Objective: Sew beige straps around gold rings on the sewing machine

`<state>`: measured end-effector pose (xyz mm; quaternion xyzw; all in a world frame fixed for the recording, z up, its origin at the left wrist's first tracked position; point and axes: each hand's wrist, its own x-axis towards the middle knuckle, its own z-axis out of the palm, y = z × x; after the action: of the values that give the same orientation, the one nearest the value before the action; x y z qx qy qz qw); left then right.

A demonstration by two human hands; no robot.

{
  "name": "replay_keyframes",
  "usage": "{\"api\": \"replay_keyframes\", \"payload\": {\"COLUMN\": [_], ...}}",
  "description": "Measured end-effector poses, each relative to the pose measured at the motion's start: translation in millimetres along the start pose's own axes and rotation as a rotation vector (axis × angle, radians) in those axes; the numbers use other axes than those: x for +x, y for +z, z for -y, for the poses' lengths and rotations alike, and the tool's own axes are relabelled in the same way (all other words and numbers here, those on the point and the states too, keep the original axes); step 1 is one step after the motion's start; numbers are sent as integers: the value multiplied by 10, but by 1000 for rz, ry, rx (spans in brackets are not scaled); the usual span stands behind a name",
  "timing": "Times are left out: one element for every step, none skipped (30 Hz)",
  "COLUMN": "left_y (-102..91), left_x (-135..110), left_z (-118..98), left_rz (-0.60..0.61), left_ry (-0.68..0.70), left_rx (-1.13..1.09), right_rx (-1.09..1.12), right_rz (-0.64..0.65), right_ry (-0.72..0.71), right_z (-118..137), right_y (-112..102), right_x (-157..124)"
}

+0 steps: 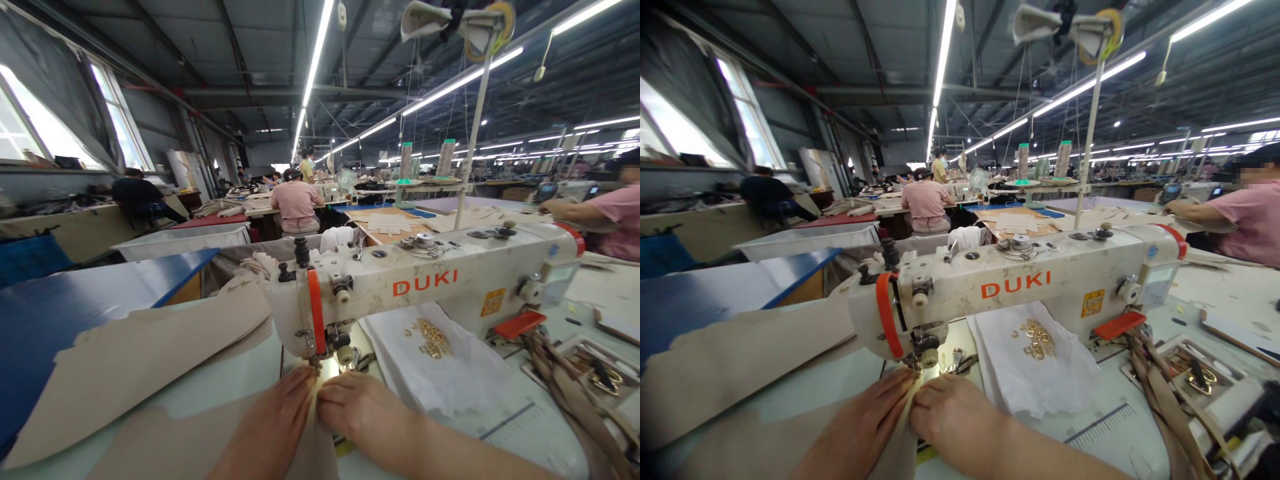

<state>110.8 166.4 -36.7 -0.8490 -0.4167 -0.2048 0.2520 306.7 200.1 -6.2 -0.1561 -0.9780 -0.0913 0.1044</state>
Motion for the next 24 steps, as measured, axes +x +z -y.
{"api": "replay_keyframes", "payload": {"left_y": [-6, -5, 2, 16, 33, 51, 65, 73, 74, 68, 58, 45, 33, 25, 23, 26, 34, 45, 56, 65, 70, 69, 62, 47], "left_x": [3, 1, -5, -15, -25, -35, -42, -46, -47, -44, -41, -38, -36, -37, -38, -39, -39, -35, -28, -17, -5, 4, 8, 0], "left_z": [1, 1, 3, 4, 6, 7, 7, 6, 4, 1, -3, -8, -14, -18, -22, -24, -25, -24, -22, -19, -17, -16, -19, -27], "left_rz": [-10, -13, -9, 4, 14, 29, 38, 48, 56, 65, 71, 71, 66, 60, 58, 61, 65, 70, 76, 81, 83, 85, 90, 95], "left_ry": [15, 17, 4, -20, -46, -69, -85, -99, -107, -110, -108, -98, -91, -84, -80, -82, -84, -85, -88, -91, -102, -120, -144, -170], "left_rx": [16, 19, 9, -16, -47, -81, -107, -123, -131, -131, -125, -115, -103, -95, -95, -100, -108, -115, -118, -117, -113, -112, -119, -128], "right_rx": [1, 1, 0, 0, 1, 3, 5, 6, 5, 5, 6, 10, 15, 20, 24, 28, 32, 38, 46, 52, 55, 54, 50, 45], "right_rz": [1, 5, 8, 11, 15, 17, 16, 13, 14, 17, 19, 23, 29, 37, 43, 44, 42, 37, 27, 18, 15, 17, 21, 22], "right_ry": [2, 3, 4, 6, 8, 9, 10, 10, 12, 14, 16, 17, 18, 20, 22, 23, 25, 25, 23, 19, 19, 21, 23, 21], "right_z": [2, 4, 8, 11, 14, 17, 18, 19, 20, 21, 22, 24, 26, 27, 28, 27, 25, 21, 15, 9, 3, -2, -3, 1], "right_y": [-9, -20, -30, -38, -44, -47, -48, -47, -45, -43, -42, -42, -41, -40, -35, -28, -19, -8, 2, 8, 10, 7, 0, -10], "right_x": [1, 2, 3, 5, 6, 9, 12, 14, 17, 19, 21, 21, 21, 20, 18, 15, 13, 10, 7, 5, 4, 3, 3, 4]}}
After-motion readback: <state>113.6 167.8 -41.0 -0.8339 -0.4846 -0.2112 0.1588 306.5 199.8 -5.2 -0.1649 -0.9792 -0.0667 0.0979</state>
